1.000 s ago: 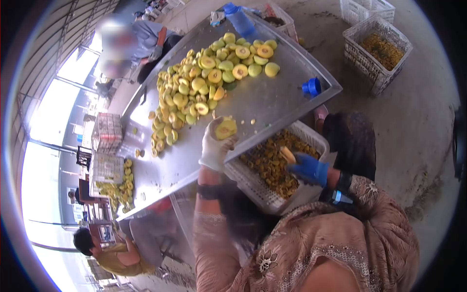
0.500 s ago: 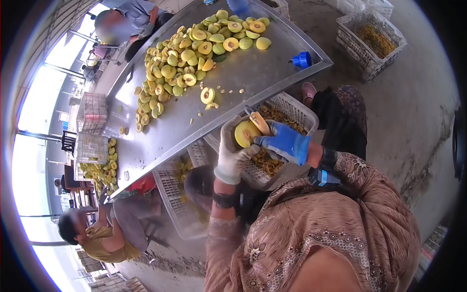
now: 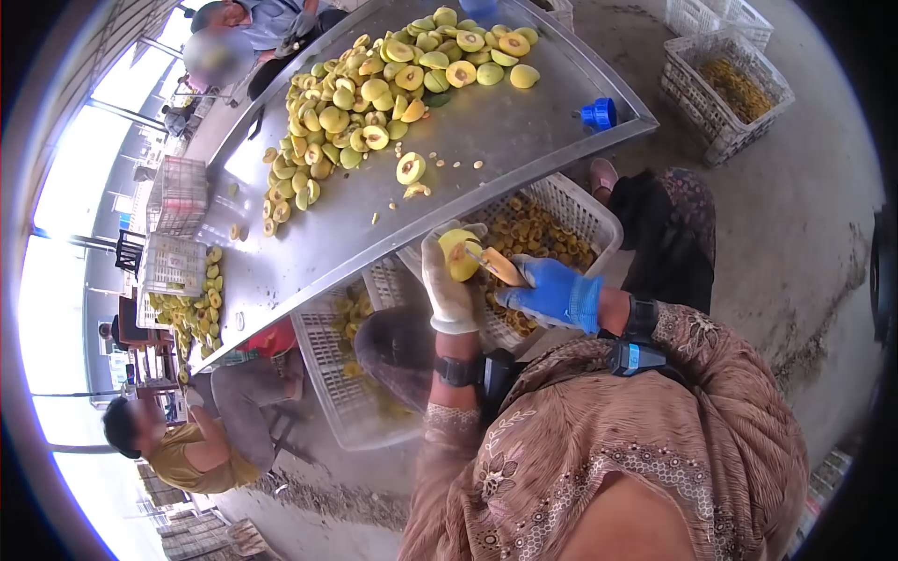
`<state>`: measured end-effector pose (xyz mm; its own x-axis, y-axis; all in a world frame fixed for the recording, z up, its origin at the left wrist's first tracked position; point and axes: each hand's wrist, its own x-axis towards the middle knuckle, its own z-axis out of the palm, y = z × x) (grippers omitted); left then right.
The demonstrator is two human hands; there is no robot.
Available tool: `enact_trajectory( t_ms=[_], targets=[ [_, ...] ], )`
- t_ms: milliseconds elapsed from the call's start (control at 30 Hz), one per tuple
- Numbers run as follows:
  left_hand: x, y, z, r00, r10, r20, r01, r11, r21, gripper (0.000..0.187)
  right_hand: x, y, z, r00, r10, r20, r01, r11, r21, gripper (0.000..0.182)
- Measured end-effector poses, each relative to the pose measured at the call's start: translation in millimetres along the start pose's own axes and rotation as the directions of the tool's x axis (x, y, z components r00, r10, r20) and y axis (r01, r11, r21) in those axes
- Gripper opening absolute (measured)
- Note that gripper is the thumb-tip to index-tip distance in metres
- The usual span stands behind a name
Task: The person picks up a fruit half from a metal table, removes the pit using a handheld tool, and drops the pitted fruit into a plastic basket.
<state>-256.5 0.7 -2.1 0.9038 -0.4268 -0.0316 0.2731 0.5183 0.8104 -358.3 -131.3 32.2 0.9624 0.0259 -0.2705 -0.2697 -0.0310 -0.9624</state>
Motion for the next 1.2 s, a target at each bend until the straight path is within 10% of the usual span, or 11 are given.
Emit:
enact_trajectory(
  t_ms=[933,1033,1200],
  targets=[
    [-7,-12,22,0.953,0.23,-0.195,-0.102,0.855,0.509,0.042,15,46,10,0.948,-0.302,-0.104,0.258,0.915,-0.31,0.042],
    [-3,-8,16,0.98,0.169,-0.102,-0.081,0.814,0.575,0.043,10,25,-5,0.985,0.072,0.158,-0.076,0.997,0.02,0.036],
    [3,0,9,0.998,-0.067,0.0,0.06,0.9,0.432,0.041,-3,13,-26,0.876,0.144,0.461,-0.388,0.778,0.494,0.016]
  ],
)
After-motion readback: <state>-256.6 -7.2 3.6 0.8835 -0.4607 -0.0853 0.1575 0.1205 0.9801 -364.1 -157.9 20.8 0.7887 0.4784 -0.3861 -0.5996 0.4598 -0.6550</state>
